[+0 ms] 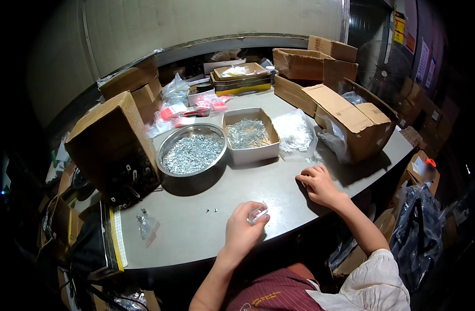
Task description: The person sits at a workbench and repeatedly picks up small metal fasteners and washers from a metal bowl and a cardboard box. They place these items into small clear plastic bags, seal the bags, and place them into a black mesh bag. The process is repetitive and involves handling small hardware components one by one.
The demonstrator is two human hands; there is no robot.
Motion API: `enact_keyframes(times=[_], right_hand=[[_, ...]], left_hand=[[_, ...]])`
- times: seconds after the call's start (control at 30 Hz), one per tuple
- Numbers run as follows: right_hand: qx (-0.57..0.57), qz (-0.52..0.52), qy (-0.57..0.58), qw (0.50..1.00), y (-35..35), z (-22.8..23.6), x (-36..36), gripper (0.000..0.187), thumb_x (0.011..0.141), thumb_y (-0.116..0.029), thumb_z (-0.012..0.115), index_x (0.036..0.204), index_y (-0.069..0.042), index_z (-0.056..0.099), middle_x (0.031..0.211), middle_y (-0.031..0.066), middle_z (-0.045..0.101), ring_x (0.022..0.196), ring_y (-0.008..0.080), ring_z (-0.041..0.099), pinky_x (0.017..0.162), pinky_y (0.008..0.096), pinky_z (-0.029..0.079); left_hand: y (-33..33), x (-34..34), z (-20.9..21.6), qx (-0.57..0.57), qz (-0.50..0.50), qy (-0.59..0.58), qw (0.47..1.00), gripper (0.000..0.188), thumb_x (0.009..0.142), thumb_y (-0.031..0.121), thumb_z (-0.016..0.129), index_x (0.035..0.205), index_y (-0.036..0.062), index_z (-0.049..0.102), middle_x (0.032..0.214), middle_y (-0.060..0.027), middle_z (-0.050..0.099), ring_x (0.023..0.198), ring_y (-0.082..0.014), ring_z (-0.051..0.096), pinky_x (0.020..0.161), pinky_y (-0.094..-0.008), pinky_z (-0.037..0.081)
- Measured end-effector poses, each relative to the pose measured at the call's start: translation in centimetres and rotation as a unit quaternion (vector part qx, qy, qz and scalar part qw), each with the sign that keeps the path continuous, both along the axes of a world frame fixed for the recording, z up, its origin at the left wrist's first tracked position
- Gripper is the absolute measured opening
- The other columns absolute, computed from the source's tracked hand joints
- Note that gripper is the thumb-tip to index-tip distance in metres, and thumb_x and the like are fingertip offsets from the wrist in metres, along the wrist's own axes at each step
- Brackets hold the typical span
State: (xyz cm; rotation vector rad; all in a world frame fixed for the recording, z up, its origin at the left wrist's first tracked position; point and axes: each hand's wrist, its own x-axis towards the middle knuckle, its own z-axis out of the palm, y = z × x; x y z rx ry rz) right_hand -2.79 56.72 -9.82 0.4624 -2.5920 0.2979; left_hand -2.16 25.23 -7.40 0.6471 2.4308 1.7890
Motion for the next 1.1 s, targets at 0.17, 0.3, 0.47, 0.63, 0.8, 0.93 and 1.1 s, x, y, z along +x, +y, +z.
enact_keyframes(times=[0.17, 0.3, 0.47, 0.63, 0.8, 0.93, 1.1], right_hand=[[-0.104, -0.056, 0.032, 0.993, 0.9, 0.3, 0.6, 0.040, 0.074, 0.003, 0.060, 0.110, -0.007, 0.075, 0.106, 0.0110, 0.070, 0.107, 0.0325, 0.062, 0.104, 0.0451, 0.041], [-0.039, -0.015, 0.038, 0.998, 0.3, -0.6, 0.6, 0.039, 0.077, 0.002, 0.062, 0.113, -0.008, 0.072, 0.110, 0.0111, 0.069, 0.109, 0.0318, 0.061, 0.102, 0.0461, 0.041], [-0.019, 0.044, 0.059, 0.997, -3.7, -0.9, 2.7, 0.027, 0.081, -0.003, 0.066, 0.108, -0.005, 0.067, 0.103, 0.0118, 0.064, 0.099, 0.0328, 0.060, 0.097, 0.0452, 0.043], [0.040, 0.139, 0.036, 0.989, -6.8, 0.0, 6.9, 0.033, 0.092, -0.025, 0.077, 0.120, -0.010, 0.070, 0.110, 0.0048, 0.068, 0.101, 0.0205, 0.066, 0.111, 0.0478, 0.040], [0.052, 0.162, 0.160, 0.972, -7.0, -2.1, 8.3, 0.019, 0.086, -0.014, 0.076, 0.104, -0.013, 0.072, 0.096, -0.0016, 0.065, 0.093, 0.0140, 0.066, 0.113, 0.0442, 0.039], [0.073, 0.167, 0.185, 0.966, -6.8, -2.7, 9.0, 0.024, 0.080, -0.007, 0.074, 0.103, -0.013, 0.074, 0.095, -0.0013, 0.065, 0.090, 0.0138, 0.065, 0.112, 0.0432, 0.041], [-0.007, 0.173, 0.154, 0.973, -6.4, -3.1, 8.7, 0.027, 0.079, -0.002, 0.072, 0.104, -0.009, 0.075, 0.092, 0.0020, 0.066, 0.089, 0.0172, 0.067, 0.109, 0.0462, 0.045]], left_hand=[[0.0, -0.3, -0.9, 0.015, 0.012, 0.013, 1.000, 0.024, 0.086, 0.011, 0.079, 0.107, 0.0016, 0.072, 0.098, -0.0082, 0.070, 0.085, -0.0161, 0.068, 0.077, -0.0306, 0.054], [0.2, 0.0, -0.2, 0.013, 0.009, 0.028, 0.999, 0.023, 0.087, 0.011, 0.079, 0.107, 0.0014, 0.072, 0.098, -0.0084, 0.070, 0.086, -0.0161, 0.068, 0.078, -0.0306, 0.054], [0.2, -0.1, -0.9, 0.017, 0.010, 0.037, 0.999, 0.022, 0.087, 0.010, 0.079, 0.106, 0.0015, 0.072, 0.098, -0.0075, 0.071, 0.086, -0.0143, 0.068, 0.077, -0.0293, 0.054], [-0.6, -0.4, -1.4, 0.027, 0.014, -0.008, 1.000, 0.021, 0.090, 0.011, 0.079, 0.107, 0.0013, 0.072, 0.095, -0.0034, 0.072, 0.085, -0.0089, 0.065, 0.076, -0.0254, 0.052], [-0.1, -0.5, -1.9, 0.056, 0.007, -0.004, 0.998, 0.020, 0.090, 0.010, 0.078, 0.107, 0.0006, 0.072, 0.095, -0.0026, 0.072, 0.085, -0.0084, 0.064, 0.076, -0.0246, 0.052], [-0.1, -0.2, -1.4, 0.048, 0.013, 0.005, 0.999, 0.021, 0.089, 0.008, 0.078, 0.107, 0.0006, 0.072, 0.095, -0.0032, 0.072, 0.086, -0.0096, 0.065, 0.077, -0.0254, 0.052], [0.2, 0.0, -1.4, 0.040, 0.020, 0.010, 0.999, 0.021, 0.088, 0.008, 0.078, 0.107, 0.0007, 0.072, 0.097, -0.0043, 0.072, 0.088, -0.0110, 0.066, 0.079, -0.0271, 0.053]])
